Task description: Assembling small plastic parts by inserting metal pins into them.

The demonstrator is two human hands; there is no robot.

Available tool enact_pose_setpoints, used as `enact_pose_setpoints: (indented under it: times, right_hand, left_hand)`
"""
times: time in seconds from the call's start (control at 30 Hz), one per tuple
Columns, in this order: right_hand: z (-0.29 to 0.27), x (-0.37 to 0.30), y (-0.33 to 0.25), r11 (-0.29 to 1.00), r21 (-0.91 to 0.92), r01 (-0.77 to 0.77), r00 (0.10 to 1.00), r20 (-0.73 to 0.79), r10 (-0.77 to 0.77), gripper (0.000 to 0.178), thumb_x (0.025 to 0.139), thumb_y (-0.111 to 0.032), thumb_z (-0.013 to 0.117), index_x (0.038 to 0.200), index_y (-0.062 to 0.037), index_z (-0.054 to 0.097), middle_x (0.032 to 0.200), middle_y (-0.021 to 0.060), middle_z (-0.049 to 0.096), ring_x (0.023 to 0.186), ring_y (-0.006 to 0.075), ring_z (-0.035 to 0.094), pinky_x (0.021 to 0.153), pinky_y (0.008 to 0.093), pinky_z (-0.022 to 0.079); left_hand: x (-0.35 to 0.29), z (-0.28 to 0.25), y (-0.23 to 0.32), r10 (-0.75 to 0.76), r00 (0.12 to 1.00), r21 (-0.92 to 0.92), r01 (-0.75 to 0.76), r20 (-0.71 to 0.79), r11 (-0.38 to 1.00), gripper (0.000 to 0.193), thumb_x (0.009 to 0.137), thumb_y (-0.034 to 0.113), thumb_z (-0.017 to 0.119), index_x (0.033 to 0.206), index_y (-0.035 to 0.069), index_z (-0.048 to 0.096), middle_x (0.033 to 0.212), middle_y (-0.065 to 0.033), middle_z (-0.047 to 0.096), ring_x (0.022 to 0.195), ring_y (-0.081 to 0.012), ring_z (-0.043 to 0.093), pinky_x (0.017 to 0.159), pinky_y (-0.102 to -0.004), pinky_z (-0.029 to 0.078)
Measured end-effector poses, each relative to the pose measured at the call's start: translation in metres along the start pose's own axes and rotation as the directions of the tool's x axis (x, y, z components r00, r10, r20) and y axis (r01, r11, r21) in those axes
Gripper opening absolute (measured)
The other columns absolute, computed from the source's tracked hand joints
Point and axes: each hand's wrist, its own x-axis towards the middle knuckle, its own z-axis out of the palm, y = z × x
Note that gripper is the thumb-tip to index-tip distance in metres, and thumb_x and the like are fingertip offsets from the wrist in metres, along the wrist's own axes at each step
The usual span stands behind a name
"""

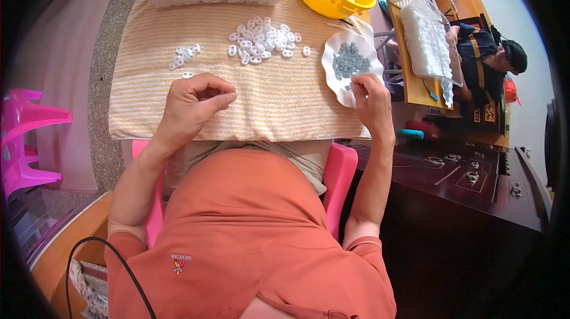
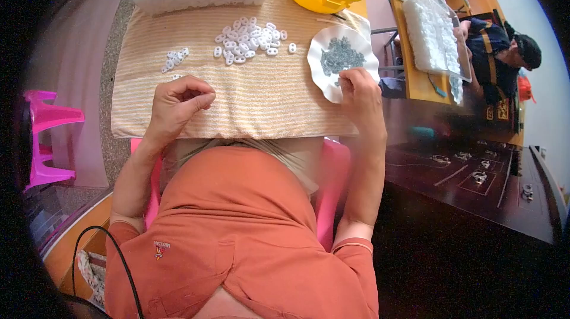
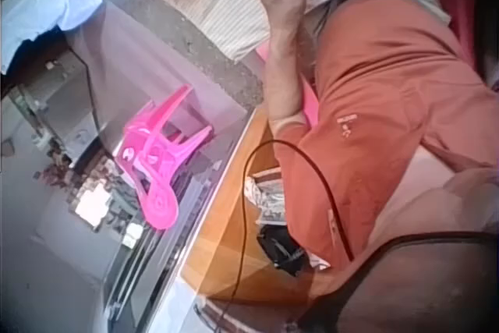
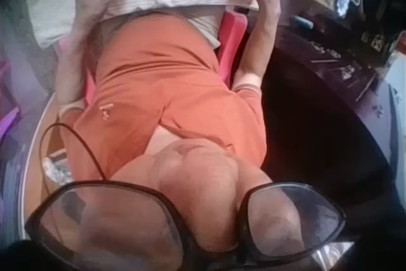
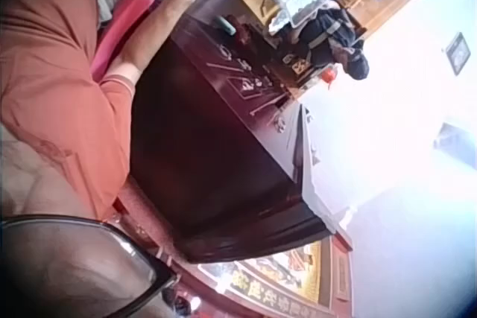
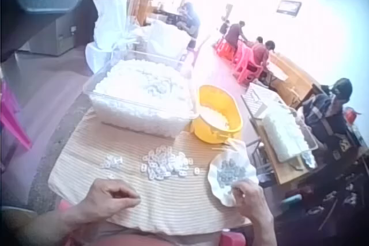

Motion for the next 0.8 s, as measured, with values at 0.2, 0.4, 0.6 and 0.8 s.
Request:
enact_pose_setpoints:
  times: [0.2, 0.4, 0.6, 0.8]
  right_hand:
    - [0.000, -0.004, -0.007, 1.000, 0.016, -0.021, 0.998, -0.058, 0.022, 0.010, 0.085, -0.002, 0.063, 0.093, 0.0024, 0.062, 0.085, 0.0136, 0.062, 0.071, 0.0245, 0.060, 0.065, 0.0306, 0.049]
    - [0.008, -0.005, -0.027, 0.979, 0.205, -0.018, 0.984, -0.169, 0.054, 0.008, 0.087, -0.003, 0.064, 0.093, 0.0017, 0.062, 0.087, 0.0084, 0.063, 0.072, 0.0148, 0.058, 0.064, 0.0252, 0.047]
    - [0.027, -0.005, -0.055, 0.902, 0.431, -0.031, 0.987, -0.132, 0.097, 0.007, 0.085, 0.000, 0.066, 0.088, 0.0039, 0.061, 0.084, 0.0094, 0.062, 0.073, 0.0144, 0.059, 0.065, 0.0251, 0.049]
    - [0.052, -0.007, -0.065, 0.764, 0.644, -0.023, 0.997, -0.040, 0.063, 0.005, 0.091, 0.000, 0.061, 0.094, 0.0040, 0.059, 0.090, 0.0052, 0.055, 0.072, 0.0086, 0.056, 0.065, 0.0200, 0.048]
  left_hand:
    - [0.001, 0.008, 0.003, -0.037, 0.999, -0.221, 0.031, -0.027, 0.975, 0.010, 0.083, 0.000, 0.069, 0.093, -0.003, 0.068, 0.084, -0.0051, 0.067, 0.075, -0.0103, 0.063, 0.070, -0.0228, 0.053]
    - [0.001, 0.006, 0.004, -0.116, 0.993, -0.361, 0.107, -0.005, 0.927, 0.011, 0.081, -0.002, 0.071, 0.092, -0.003, 0.067, 0.086, -0.0072, 0.068, 0.074, -0.0101, 0.063, 0.069, -0.0231, 0.053]
    - [0.002, 0.007, 0.000, -0.100, 0.990, -0.349, 0.061, -0.095, 0.935, 0.013, 0.078, 0.000, 0.074, 0.090, -0.002, 0.069, 0.086, -0.0073, 0.069, 0.075, -0.0097, 0.063, 0.069, -0.0229, 0.052]
    - [0.001, 0.005, 0.003, -0.154, 0.987, -0.426, 0.118, -0.051, 0.897, 0.011, 0.081, 0.000, 0.071, 0.091, -0.001, 0.068, 0.098, -0.0114, 0.067, 0.080, -0.0124, 0.065, 0.074, -0.0256, 0.055]
